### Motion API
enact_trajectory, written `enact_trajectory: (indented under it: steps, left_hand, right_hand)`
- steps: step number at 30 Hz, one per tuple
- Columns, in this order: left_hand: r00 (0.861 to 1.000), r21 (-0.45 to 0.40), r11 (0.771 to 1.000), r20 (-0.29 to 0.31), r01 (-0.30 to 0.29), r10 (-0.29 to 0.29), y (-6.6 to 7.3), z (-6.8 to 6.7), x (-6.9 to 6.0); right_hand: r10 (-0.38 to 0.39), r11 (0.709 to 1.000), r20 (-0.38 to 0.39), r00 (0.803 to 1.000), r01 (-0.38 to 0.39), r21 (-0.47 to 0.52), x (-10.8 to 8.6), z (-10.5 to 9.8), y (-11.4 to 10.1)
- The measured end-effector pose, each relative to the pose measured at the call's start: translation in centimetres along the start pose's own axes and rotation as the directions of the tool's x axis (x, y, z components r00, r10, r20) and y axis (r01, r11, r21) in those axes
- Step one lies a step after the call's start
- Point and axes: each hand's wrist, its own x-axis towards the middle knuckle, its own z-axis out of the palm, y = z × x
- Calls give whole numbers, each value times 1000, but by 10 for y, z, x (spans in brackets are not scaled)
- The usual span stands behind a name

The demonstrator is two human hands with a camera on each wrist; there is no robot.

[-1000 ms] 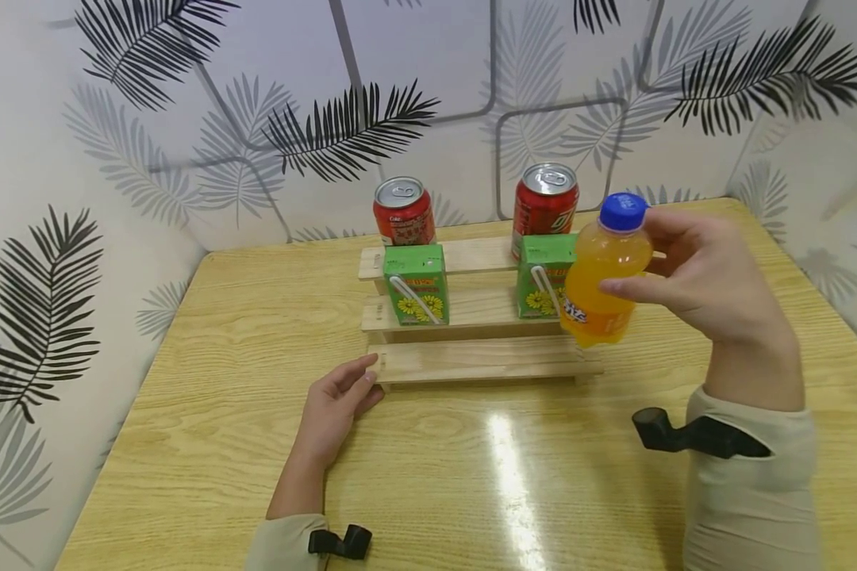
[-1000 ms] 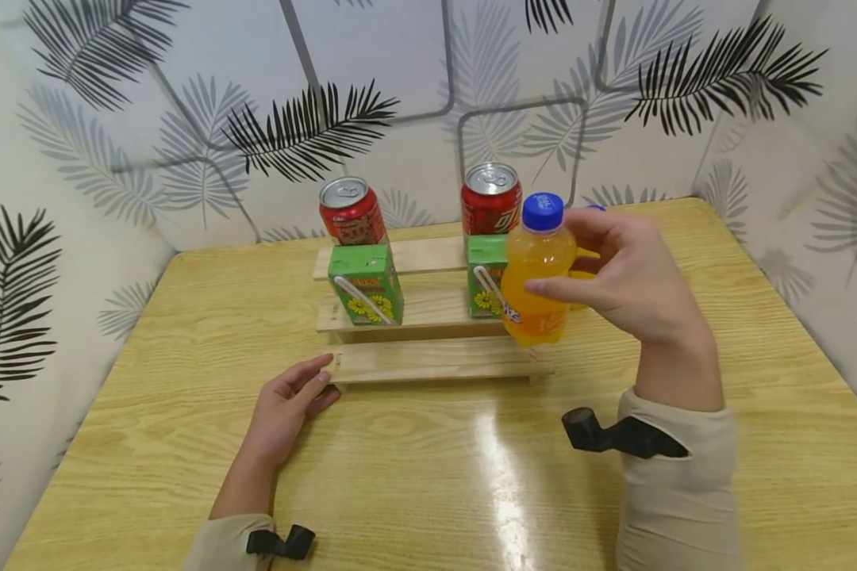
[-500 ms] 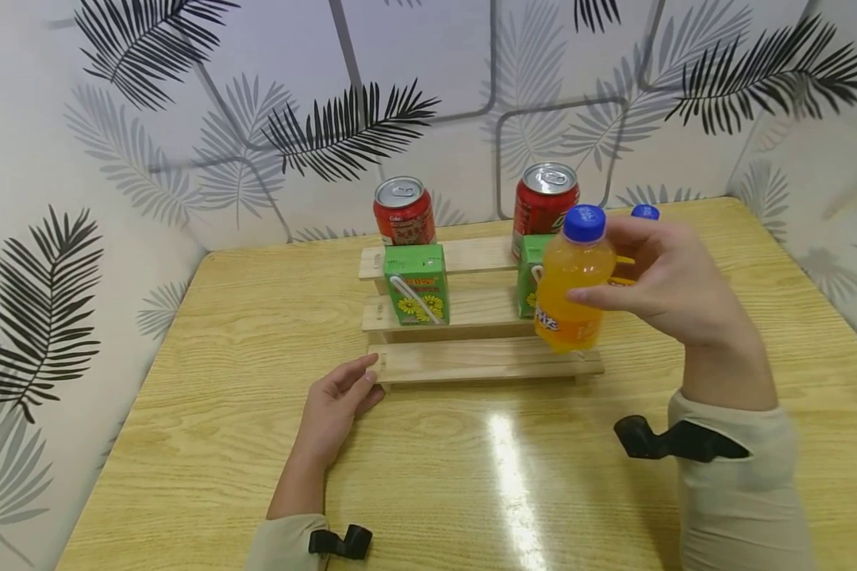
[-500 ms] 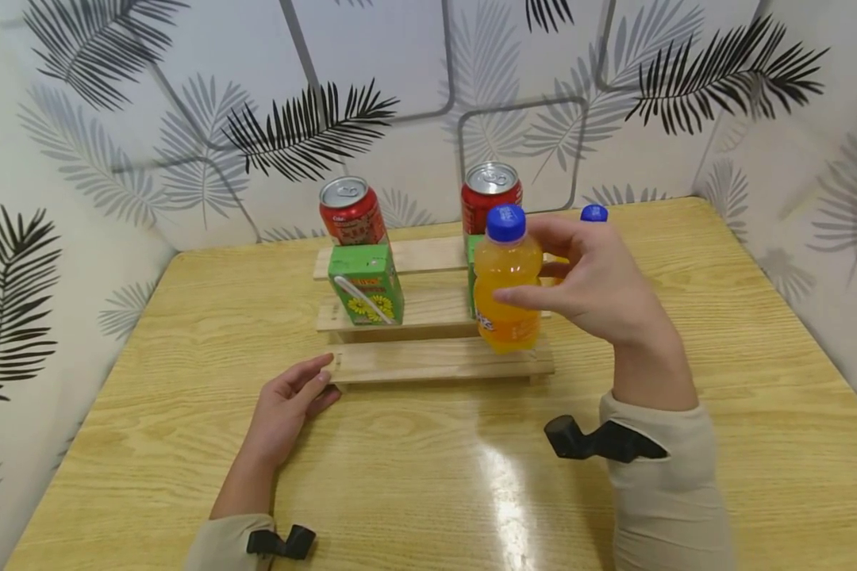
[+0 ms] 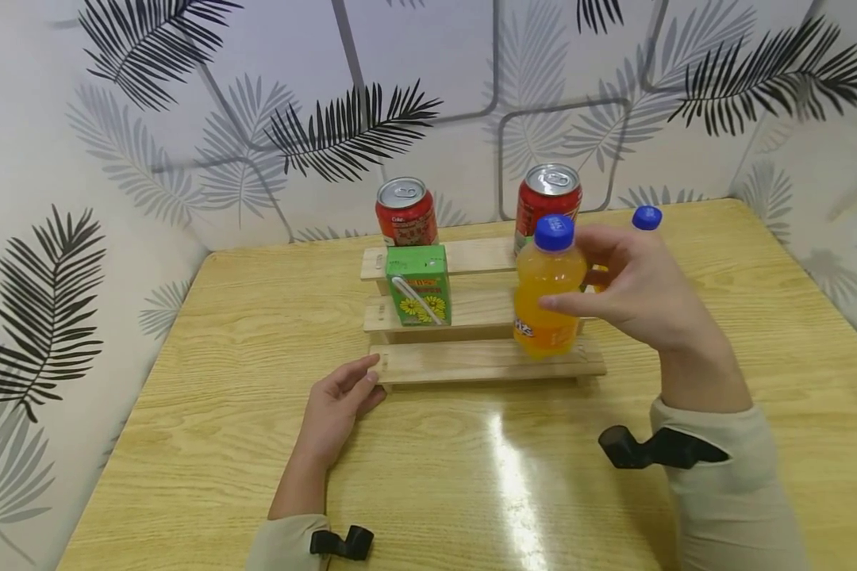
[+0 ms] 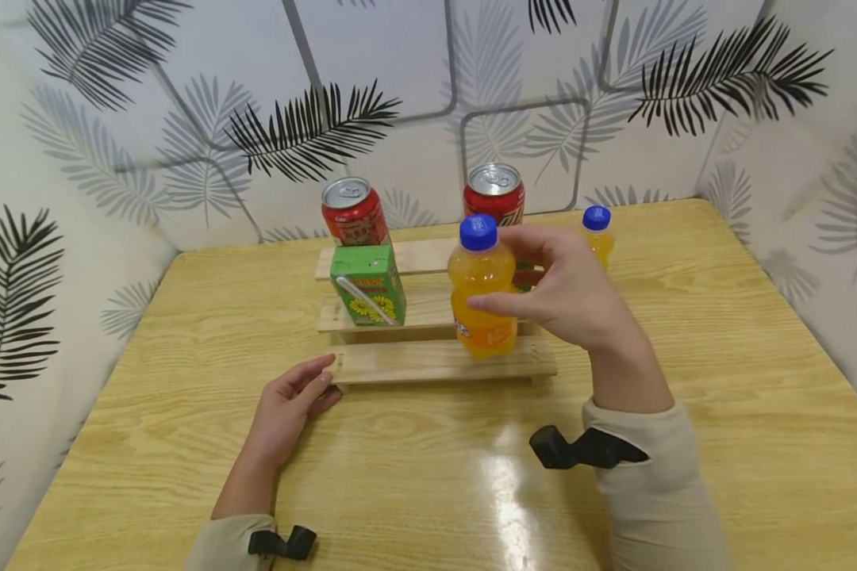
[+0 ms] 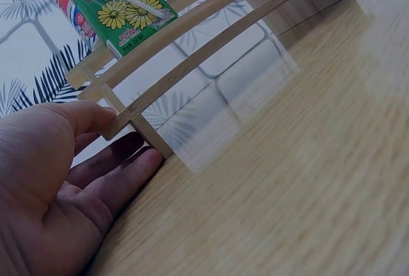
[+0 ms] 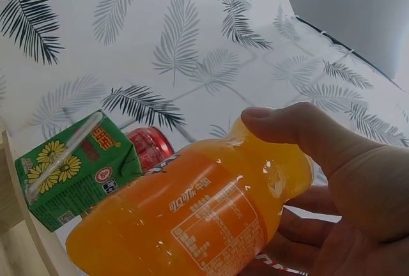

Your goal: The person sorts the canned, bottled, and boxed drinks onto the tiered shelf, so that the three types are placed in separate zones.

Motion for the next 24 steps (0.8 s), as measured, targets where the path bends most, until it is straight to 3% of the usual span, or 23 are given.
enact_trajectory:
  steps: [8,24]
  left_hand:
    - [1000,13,1000,0,0,0,-1,0,0]
    - [1000,-7,1000,4,-4,4,-2,-1,0]
  right_hand:
    - [11,1000,18,1000,-11,-11,2,10,-2]
    - [11,997,78,997,-17,80,5,24,-3]
